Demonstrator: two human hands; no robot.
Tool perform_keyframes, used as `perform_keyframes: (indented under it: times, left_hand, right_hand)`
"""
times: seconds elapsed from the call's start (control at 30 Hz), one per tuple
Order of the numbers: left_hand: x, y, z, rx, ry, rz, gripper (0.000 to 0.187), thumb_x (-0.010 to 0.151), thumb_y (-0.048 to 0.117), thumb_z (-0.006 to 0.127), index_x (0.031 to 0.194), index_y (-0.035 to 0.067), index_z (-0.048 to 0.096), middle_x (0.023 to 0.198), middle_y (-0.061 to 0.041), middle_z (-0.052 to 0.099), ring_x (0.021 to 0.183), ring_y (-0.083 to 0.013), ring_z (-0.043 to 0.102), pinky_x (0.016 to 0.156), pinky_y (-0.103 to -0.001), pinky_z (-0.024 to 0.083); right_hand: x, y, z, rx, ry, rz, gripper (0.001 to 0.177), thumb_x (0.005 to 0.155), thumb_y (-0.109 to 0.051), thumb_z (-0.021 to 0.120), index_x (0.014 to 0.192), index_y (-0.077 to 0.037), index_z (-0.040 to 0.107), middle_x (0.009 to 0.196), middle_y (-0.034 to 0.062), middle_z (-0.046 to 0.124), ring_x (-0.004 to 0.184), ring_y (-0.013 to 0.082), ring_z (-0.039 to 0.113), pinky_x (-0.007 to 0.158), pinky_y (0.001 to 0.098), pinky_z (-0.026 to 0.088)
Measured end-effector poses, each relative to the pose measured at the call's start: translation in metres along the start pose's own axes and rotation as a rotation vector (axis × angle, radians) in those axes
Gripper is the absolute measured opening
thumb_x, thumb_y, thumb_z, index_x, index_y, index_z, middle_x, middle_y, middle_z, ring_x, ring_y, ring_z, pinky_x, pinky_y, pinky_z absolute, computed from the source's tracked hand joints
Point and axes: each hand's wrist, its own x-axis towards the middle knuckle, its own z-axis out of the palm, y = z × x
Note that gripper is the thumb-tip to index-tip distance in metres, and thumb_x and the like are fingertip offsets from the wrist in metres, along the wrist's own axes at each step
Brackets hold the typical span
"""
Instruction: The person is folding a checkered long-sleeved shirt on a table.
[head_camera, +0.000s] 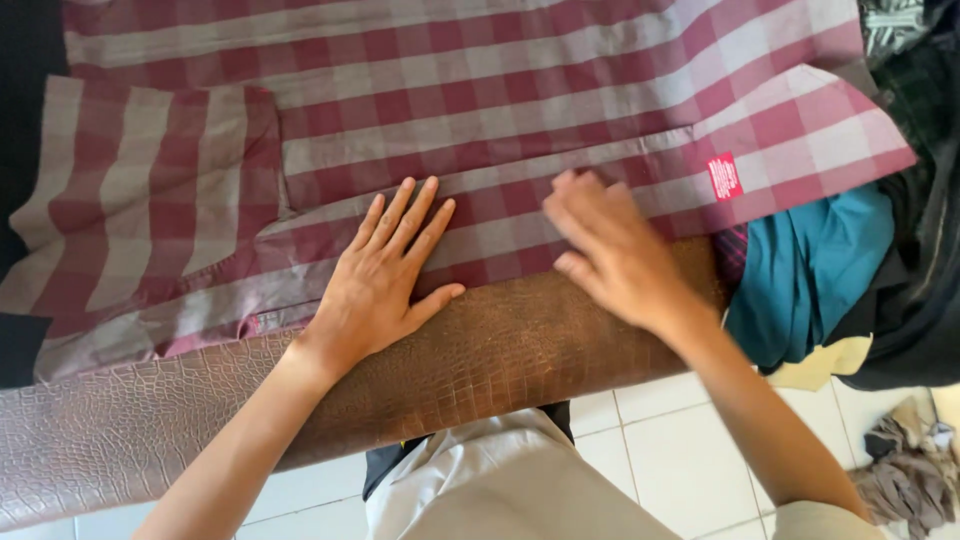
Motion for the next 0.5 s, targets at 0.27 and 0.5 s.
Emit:
perform_keyframes:
  times: [0.27,0.5]
  left_hand:
    - [0.001,0.001,0.0,0.011,0.018,0.006,0.087,0.101,0.063,0.05,0.161,0.003,0.032,0.17,-0.018,0.024,0.158,-0.0343,0.02,0.129,-0.049,0.018]
    - [0.012,0.024,0.031,0.102,0.13,0.174,0.05,0.093,0.038,0.072,0.135,0.011,0.068,0.148,-0.014,0.059,0.14,-0.0366,0.053,0.105,-0.042,0.053]
  right_hand:
    - [-0.031,0.053,-0.017,-0.004,0.107,0.263,0.063,0.11,-0.026,0.045,0.161,0.006,0.024,0.169,0.024,0.018,0.158,0.0371,0.017,0.129,0.0542,0.015]
    - [0.001,-0.024,-0.006,0.122,0.096,0.125,0.061,0.1,-0.014,0.057,0.157,0.0,0.039,0.166,0.0246,0.027,0.152,0.0379,0.027,0.126,0.0538,0.015]
